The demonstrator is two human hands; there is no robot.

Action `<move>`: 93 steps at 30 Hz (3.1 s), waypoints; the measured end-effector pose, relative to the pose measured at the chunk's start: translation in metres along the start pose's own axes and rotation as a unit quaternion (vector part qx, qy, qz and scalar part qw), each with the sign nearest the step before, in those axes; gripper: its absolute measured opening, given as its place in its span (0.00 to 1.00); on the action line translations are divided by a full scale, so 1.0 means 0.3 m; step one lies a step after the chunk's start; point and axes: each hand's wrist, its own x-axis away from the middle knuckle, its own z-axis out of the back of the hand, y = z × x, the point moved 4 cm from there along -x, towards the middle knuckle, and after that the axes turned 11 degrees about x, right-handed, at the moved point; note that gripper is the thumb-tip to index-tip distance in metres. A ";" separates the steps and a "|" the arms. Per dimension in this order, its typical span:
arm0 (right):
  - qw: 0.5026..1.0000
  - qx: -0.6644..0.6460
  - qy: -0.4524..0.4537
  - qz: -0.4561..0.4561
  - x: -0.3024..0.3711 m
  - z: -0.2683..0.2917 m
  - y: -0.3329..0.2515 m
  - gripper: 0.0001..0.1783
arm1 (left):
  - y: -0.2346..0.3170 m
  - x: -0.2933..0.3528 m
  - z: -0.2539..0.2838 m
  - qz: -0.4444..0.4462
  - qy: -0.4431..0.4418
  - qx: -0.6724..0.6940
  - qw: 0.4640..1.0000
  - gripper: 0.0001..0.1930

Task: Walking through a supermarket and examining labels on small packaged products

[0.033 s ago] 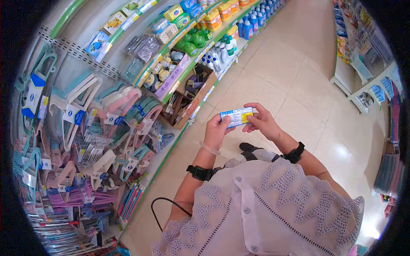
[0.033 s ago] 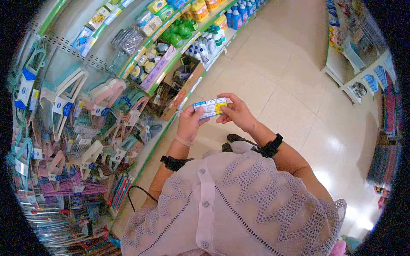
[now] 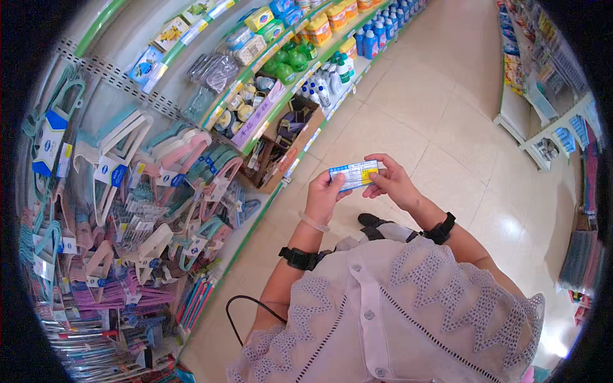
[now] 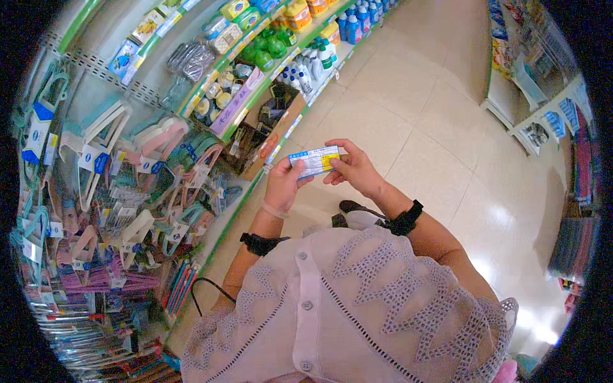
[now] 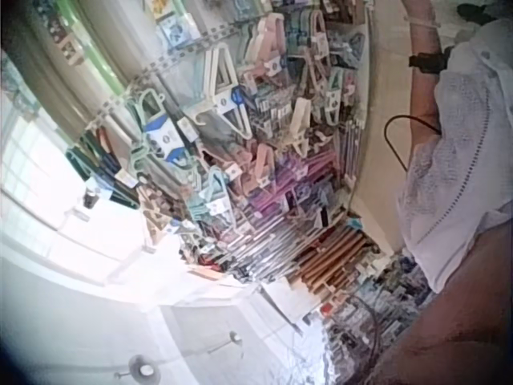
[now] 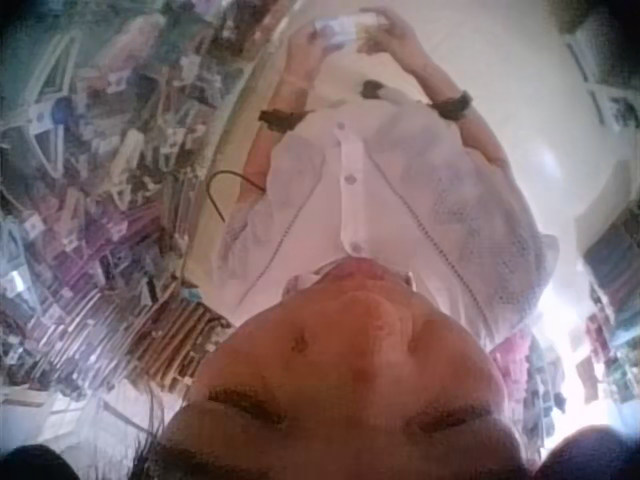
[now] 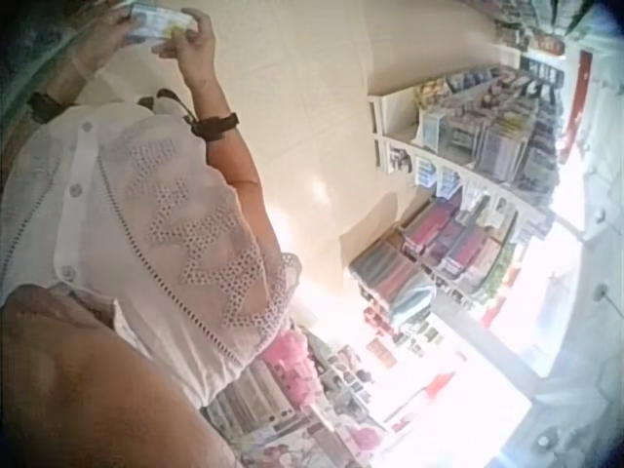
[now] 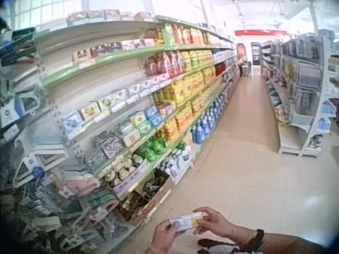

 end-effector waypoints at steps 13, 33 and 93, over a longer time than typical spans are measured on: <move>1.000 -0.001 -0.005 -0.013 -0.012 -0.006 0.012 0.19 | -0.001 -0.006 0.012 0.002 0.005 -0.008 1.000 0.08; 0.999 0.033 0.001 -0.019 -0.041 -0.006 0.018 0.18 | -0.009 -0.020 0.030 0.012 0.009 0.016 1.000 0.09; 0.982 0.092 -0.141 -0.081 -0.189 -0.216 0.070 0.10 | 0.015 0.114 0.262 0.002 0.131 0.026 0.991 0.09</move>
